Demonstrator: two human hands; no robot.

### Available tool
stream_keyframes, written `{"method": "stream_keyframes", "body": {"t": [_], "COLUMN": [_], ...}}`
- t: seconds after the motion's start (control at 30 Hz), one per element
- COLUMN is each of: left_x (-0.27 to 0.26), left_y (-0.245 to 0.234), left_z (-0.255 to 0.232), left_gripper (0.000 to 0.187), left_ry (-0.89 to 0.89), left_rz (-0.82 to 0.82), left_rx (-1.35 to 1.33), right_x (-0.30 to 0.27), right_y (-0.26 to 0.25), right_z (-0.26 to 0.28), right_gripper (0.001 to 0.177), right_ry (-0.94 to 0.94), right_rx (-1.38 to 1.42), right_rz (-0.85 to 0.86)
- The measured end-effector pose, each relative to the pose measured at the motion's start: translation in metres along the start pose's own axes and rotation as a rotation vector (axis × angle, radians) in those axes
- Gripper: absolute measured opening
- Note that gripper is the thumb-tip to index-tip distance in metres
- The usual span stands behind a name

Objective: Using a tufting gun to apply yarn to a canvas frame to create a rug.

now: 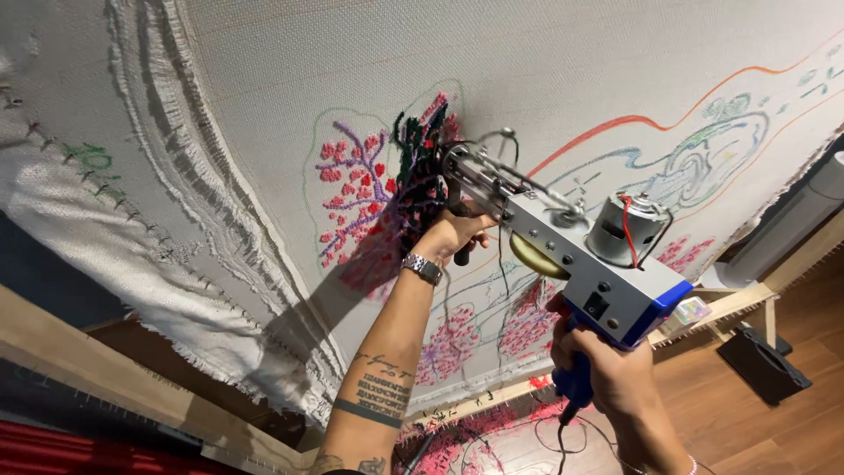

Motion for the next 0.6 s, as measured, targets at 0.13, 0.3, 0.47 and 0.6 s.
{"method": "stream_keyframes", "body": {"t": [0.13, 0.3, 0.47, 0.6], "left_x": [-0.007, -0.006, 0.000, 0.003], "left_y": [0.007, 0.008, 0.010, 0.009], "left_z": [-0.016, -0.020, -0.021, -0.026], "left_gripper": [0.020, 0.030, 0.029, 0.026], "left_ry": [0.052, 0.124, 0.116, 0.131], "left_rz": [0.030, 0.073, 0.104, 0.081], "left_rx": [-0.058, -0.180, -0.201, -0.170], "right_x": [0.001, 0.003, 0.003, 0.003], "right_y": [-0.007, -0.011, -0.012, -0.009], "right_z": [0.001, -0.001, 0.001, 0.008], "right_gripper": [0.031, 0.032, 0.034, 0.032], "right_ry": [-0.019, -0.043, -0.056, -0.059], "right_rx": [-0.026, -0.027, 0.001, -0.049], "right_rz": [-0.010, 0.008, 0.034, 0.017]}}
Point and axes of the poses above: each hand's wrist, its own x-axis towards the middle knuckle, its own y-axis out of the palm, z = x × y, the point moved 7 cm from there along x, towards the middle knuckle, and after that the axes turned 6 degrees about y, right-handed, at the moved point
